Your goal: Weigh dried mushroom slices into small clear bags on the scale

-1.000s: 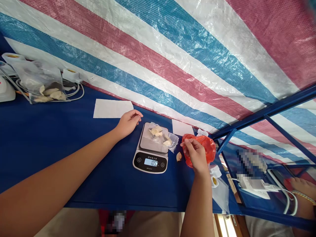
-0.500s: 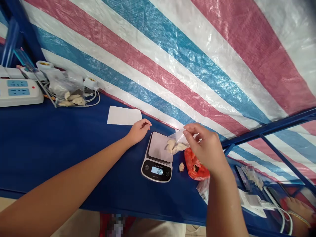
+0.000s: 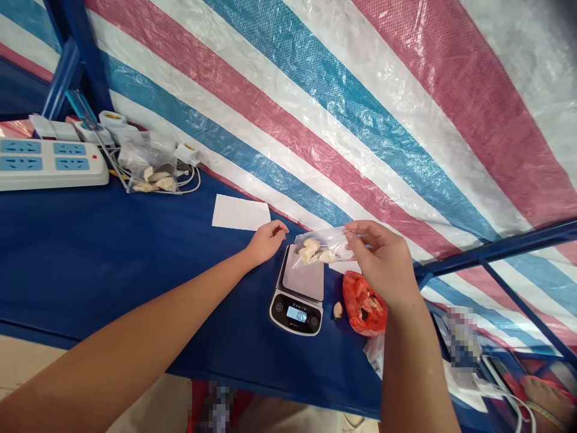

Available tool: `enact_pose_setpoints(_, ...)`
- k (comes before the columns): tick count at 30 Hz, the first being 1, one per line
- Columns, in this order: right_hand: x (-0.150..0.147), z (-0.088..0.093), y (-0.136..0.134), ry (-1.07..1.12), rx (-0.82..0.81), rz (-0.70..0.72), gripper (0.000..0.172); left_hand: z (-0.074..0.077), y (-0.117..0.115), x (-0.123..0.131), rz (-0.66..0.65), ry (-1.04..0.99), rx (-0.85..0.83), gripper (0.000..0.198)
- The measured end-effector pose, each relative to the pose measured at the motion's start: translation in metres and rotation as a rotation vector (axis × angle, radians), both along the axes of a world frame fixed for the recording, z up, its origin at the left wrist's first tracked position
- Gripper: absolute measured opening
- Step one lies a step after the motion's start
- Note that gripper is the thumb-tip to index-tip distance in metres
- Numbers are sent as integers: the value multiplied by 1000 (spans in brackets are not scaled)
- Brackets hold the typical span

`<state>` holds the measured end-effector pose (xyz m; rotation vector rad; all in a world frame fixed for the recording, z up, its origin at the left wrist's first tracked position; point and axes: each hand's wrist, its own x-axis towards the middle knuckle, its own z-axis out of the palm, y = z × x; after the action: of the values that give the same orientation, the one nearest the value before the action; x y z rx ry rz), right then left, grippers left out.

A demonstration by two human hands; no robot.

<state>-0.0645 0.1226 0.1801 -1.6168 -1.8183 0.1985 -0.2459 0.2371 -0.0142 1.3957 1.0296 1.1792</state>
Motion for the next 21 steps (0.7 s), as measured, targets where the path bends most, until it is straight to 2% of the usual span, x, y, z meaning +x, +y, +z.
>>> enact_pose_setpoints(2, 11, -20, -6, 115, -1, -69, 32, 0, 0, 0, 4, -3, -1, 18)
enact_pose_setpoints(4, 27, -49, -21, 227, -23, -148, 38, 0, 0, 0, 5, -4, 0, 18)
enact_pose_setpoints(6, 43, -84, -44, 316, -58, -249, 43, 1, 0, -1, 3, -4, 1, 18)
enact_pose_setpoints(9, 63, -133, -84, 438, -50, -473, 51, 2, -1, -1, 2, 0, 2, 17)
enact_pose_setpoints(12, 67, -169, -117, 563, 40, -608, 52, 4, -3, -1, 4, 10, -2, 17)
enact_pose_setpoints(16, 60, -193, -133, 638, 23, -591, 53, 7, -5, -1, 13, 18, -9, 18)
enact_pose_setpoints(21, 57, -195, -125, 510, -61, -612, 59, 9, -6, -1, 23, 23, -17, 17)
